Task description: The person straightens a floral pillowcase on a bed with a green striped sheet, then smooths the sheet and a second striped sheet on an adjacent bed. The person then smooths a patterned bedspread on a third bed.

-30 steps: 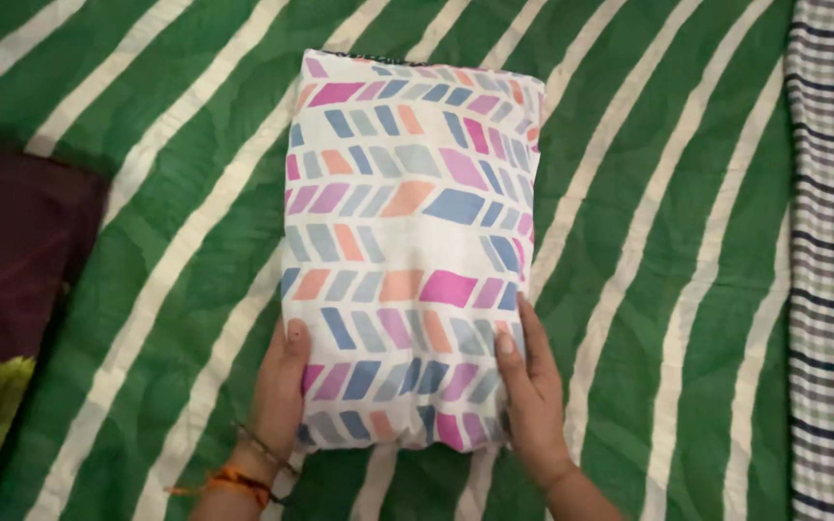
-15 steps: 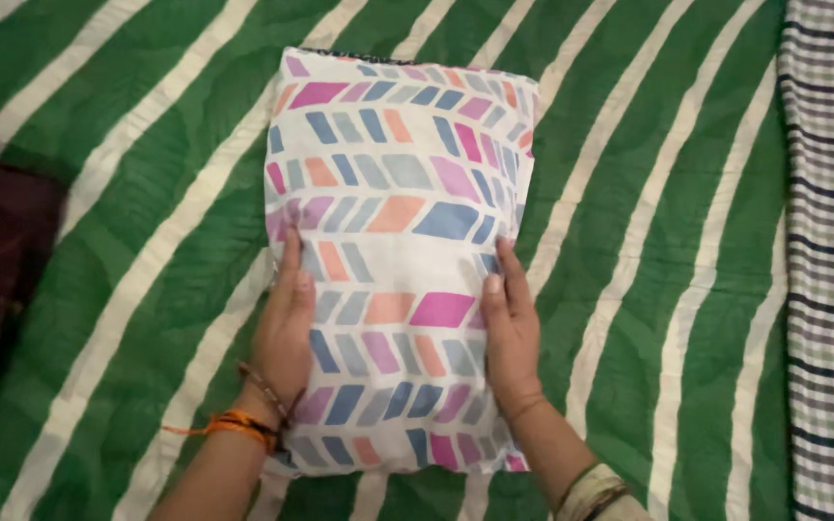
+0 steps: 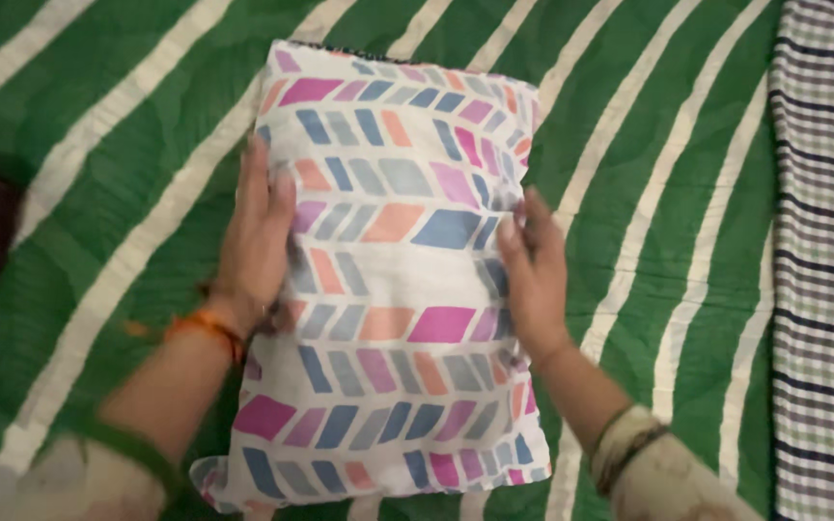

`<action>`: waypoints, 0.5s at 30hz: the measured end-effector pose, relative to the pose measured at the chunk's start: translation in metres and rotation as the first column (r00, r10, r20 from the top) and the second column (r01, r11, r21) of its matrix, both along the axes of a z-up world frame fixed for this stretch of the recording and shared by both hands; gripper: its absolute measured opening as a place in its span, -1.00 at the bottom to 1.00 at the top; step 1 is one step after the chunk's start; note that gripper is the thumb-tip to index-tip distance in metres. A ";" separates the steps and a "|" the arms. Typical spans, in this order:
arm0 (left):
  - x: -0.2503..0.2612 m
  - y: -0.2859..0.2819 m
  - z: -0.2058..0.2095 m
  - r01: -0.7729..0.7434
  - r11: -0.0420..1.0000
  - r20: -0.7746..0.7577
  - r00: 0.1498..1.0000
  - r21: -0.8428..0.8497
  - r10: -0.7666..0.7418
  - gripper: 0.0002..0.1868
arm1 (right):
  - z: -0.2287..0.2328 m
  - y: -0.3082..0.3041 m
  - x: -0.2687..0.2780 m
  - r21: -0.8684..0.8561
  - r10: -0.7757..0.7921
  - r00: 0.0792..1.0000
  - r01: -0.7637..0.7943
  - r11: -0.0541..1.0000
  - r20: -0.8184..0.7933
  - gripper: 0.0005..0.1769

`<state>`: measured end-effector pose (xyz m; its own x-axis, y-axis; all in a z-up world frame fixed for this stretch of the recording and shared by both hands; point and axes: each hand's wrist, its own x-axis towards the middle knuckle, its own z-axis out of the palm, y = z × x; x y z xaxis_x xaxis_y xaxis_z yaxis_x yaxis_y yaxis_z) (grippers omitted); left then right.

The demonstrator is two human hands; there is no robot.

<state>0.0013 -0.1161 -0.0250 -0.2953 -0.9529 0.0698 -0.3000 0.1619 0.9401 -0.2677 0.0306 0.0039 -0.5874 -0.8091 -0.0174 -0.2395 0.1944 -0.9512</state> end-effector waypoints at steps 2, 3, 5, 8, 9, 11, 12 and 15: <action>-0.014 -0.012 -0.009 0.025 0.998 -0.029 0.999 0.053 -0.024 -0.23 | -0.006 -0.024 -0.007 -0.023 -0.015 0.998 0.017 1.000 0.061 -0.22; -0.024 -0.015 -0.013 0.042 0.989 -0.050 0.998 0.140 -0.036 -0.17 | -0.009 -0.037 -0.005 -0.047 0.008 0.999 -0.007 0.999 0.034 -0.23; -0.034 -0.014 -0.016 0.061 0.987 -0.065 0.997 0.149 -0.051 -0.15 | -0.014 -0.047 0.005 -0.100 0.068 0.998 -0.068 0.993 -0.002 -0.20; -0.049 -0.001 -0.021 0.065 0.998 -0.059 0.996 -0.014 -0.066 -0.19 | -0.023 -0.048 0.026 -0.168 0.159 0.985 -0.167 0.972 -0.060 -0.13; -0.050 0.003 -0.021 0.062 0.998 -0.053 0.997 -0.026 -0.063 -0.17 | -0.026 -0.046 0.031 -0.184 0.182 0.980 -0.195 0.963 -0.085 -0.11; -0.047 0.003 -0.015 0.052 0.998 -0.016 0.998 -0.038 -0.053 -0.16 | -0.027 -0.045 0.032 -0.140 0.183 0.970 -0.206 0.969 -0.162 -0.08; -0.046 -0.001 -0.012 0.050 0.998 0.013 0.999 -0.038 -0.049 -0.16 | -0.025 -0.047 0.026 -0.081 0.158 0.964 -0.179 0.981 -0.216 -0.08; -0.044 -0.024 -0.007 0.055 0.993 -0.031 0.998 -0.103 -0.059 -0.19 | -0.019 -0.062 0.000 -0.071 0.097 0.991 -0.104 0.992 -0.089 -0.09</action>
